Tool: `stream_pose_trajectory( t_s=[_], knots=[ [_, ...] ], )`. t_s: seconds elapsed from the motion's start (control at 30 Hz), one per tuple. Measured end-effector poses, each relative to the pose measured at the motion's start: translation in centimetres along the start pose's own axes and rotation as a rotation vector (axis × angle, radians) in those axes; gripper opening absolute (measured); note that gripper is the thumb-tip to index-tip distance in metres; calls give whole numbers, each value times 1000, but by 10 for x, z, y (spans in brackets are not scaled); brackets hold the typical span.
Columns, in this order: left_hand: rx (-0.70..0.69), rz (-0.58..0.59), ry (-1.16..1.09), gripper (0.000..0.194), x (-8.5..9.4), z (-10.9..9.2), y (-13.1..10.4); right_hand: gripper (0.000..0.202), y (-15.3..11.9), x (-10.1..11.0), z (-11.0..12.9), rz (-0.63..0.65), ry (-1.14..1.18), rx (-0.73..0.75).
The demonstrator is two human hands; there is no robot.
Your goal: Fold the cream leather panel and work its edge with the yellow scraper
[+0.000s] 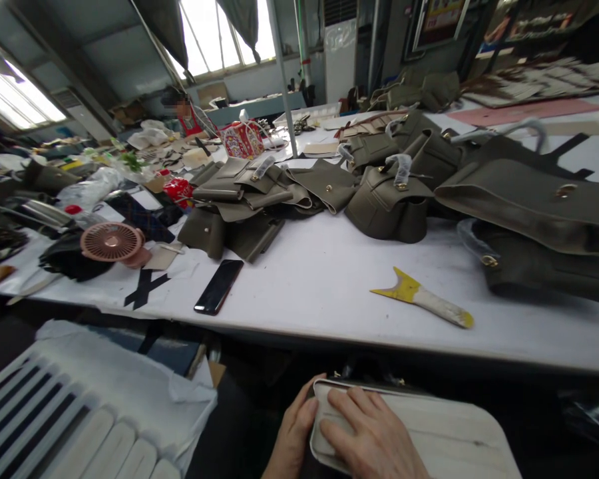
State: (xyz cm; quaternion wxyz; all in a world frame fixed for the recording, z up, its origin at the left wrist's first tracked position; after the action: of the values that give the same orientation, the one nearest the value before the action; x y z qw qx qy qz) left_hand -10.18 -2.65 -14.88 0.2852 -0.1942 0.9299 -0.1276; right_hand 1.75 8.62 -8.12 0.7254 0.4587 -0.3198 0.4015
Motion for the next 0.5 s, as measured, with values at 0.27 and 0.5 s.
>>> stream_pose_trajectory(
  t_s=[0.27, 0.5],
  knots=[
    [68, 64, -93, 61, 8, 1, 4, 55, -8, -2, -4, 14, -3, -81],
    [-29, 7, 468, 52, 15, -15, 9, 23, -8, -11, -6, -42, 22, -148]
  ],
)
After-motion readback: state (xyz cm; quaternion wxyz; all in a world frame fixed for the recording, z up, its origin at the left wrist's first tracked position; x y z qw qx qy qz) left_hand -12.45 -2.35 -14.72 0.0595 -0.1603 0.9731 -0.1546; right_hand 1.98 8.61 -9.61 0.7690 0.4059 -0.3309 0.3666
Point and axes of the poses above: each hand's wrist, its own y-axis towards the middle knuckle, its own x-axis out of the back of the hand, z = x × y, the point moved 1 cm from there along y, towards the middle knuckle, and after that the axes turned 6 degrees about z, right-handed, at the moved point
